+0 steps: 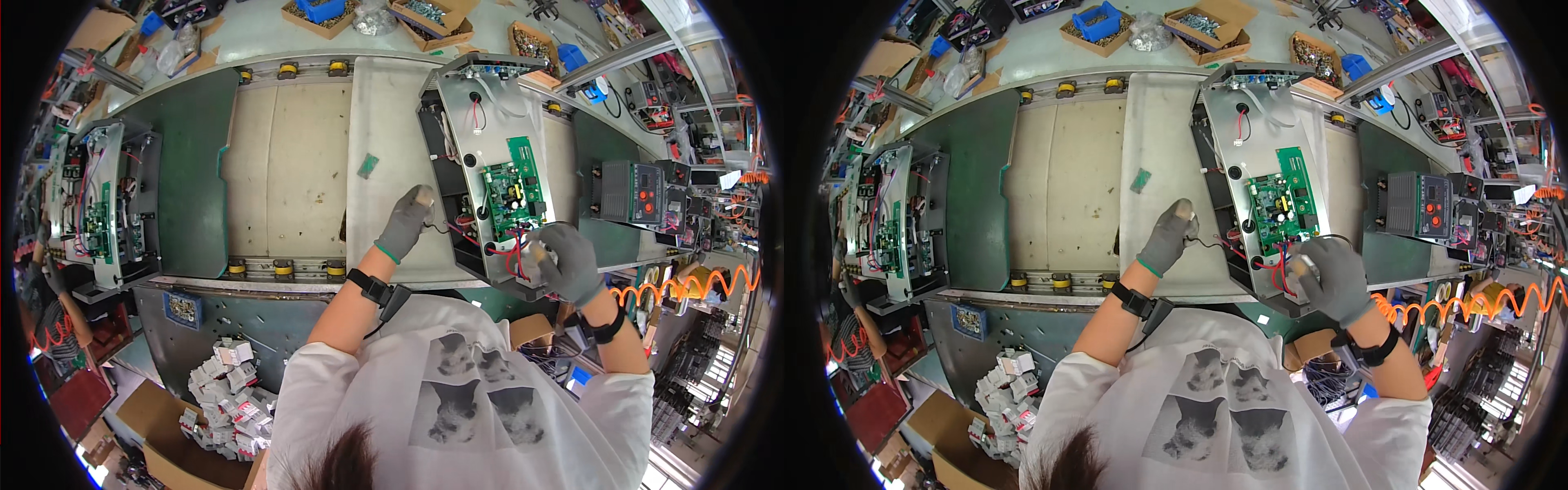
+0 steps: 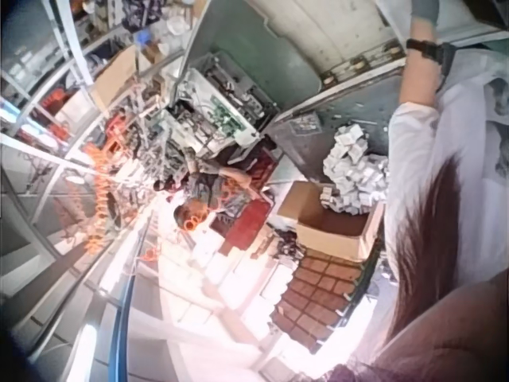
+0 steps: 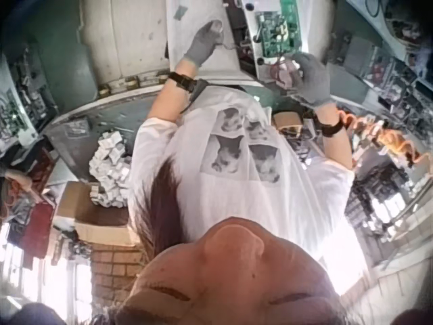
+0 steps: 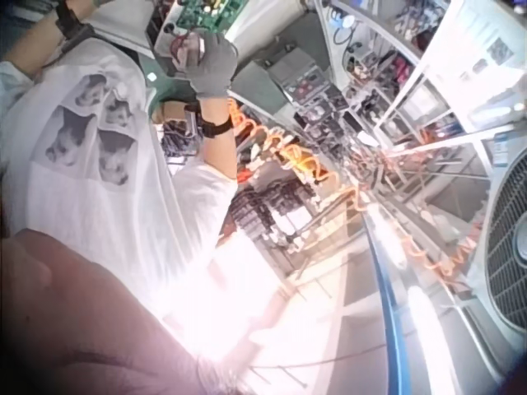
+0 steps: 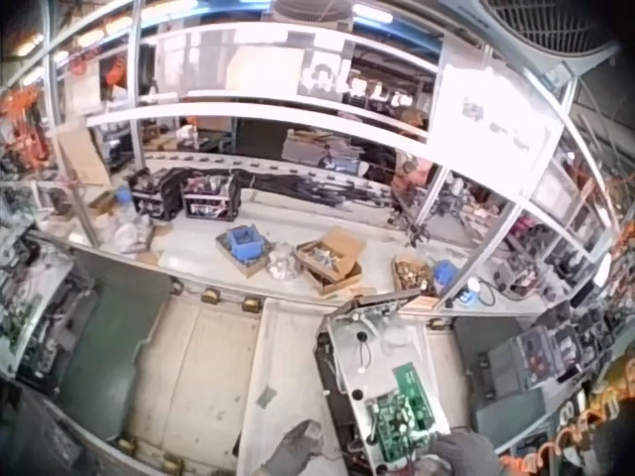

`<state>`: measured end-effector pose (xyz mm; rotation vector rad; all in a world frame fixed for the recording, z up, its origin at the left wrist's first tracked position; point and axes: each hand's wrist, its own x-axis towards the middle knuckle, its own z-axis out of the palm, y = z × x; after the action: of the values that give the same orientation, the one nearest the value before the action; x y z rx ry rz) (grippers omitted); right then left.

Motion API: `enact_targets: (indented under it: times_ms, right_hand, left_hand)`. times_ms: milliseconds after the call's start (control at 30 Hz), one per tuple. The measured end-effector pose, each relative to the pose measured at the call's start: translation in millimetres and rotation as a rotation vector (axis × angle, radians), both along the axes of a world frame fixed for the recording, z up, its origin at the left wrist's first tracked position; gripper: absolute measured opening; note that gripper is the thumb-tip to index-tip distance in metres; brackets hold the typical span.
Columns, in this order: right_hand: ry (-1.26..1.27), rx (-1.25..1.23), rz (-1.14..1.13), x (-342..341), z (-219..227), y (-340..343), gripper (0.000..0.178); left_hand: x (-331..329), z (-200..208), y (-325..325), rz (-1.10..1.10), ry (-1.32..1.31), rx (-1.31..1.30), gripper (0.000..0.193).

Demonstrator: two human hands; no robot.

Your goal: Assemble an electronic inverter by placing components and securing them with a power screwdriver.

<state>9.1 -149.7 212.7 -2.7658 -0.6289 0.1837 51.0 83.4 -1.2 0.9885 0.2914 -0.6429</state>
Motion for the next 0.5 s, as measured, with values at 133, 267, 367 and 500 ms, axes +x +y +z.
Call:
enact_targets:
  times_ms: [133,267,367,500]
  right_hand:
    - [0.002,-0.092,0.070,65,-4,19,0.022]
    - [0.015,-0.385,0.113,121,-42,30,0.033]
    - [0.295,-0.393,0.070,142,-54,53,0.038]
    - [0.396,-0.365,-0.044,152,-77,62,0.036]
  left_hand:
    - [-24,-20,-5,-0.254,-0.343,0.566,0.024]
    - [-23,-22,-26,-0.377,-0.466,0.709,0.033]
    - [-18,-15,-34,-0.436,-0.516,0.734,0.030]
    - [-15,-3,-40,-0.474,-0.609,0.894,0.025]
